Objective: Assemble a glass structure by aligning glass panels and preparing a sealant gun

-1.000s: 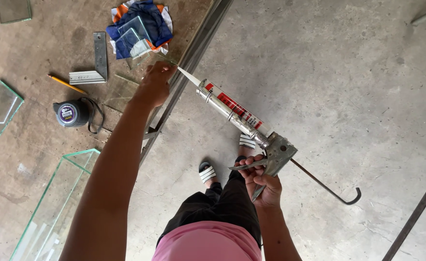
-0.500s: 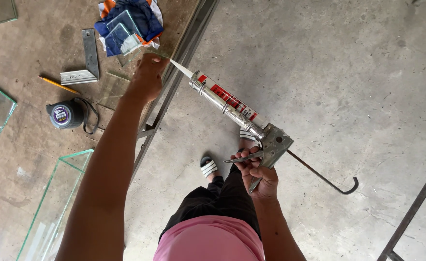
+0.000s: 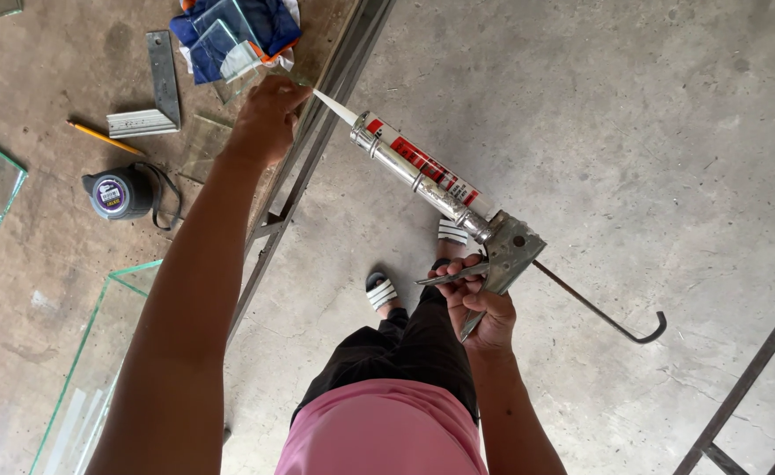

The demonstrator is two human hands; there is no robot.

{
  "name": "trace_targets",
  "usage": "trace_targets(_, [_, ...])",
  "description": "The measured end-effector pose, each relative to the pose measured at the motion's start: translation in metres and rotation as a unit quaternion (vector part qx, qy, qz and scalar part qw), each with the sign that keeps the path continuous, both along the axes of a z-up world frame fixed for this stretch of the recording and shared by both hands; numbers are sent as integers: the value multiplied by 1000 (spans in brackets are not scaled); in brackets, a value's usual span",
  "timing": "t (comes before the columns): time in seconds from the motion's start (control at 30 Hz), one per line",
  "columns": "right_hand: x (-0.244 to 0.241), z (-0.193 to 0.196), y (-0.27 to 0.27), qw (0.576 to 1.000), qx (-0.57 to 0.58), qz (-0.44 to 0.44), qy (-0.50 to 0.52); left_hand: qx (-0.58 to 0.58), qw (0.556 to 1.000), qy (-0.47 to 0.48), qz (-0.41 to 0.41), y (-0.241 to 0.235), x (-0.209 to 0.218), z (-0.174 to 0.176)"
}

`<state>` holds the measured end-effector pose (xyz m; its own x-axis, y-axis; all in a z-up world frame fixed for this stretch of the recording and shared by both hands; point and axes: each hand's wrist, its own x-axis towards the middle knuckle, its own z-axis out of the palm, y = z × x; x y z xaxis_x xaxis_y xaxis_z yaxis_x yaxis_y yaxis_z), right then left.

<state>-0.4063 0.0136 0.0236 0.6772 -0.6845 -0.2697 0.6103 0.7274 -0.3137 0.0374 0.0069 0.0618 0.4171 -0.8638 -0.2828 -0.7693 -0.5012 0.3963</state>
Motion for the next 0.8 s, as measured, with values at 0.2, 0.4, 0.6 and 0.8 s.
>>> trace_targets(0.2, [-2,1,-1,1000,4,5,14,11,1000,15,-2,-3,-9,18])
trace_targets(0.4, [-3,1,-3,1000,-4,9,10,-7,1000,19,-18,-1,3,6])
trace_targets(0.6, [-1,8,-3,1000,-8,2,26,-9,1000,9,-27,-1,5,3])
trace_targets(0.8, [-3,6,-4,1000,1,0,20,-19,999,21,-22,0,3,8])
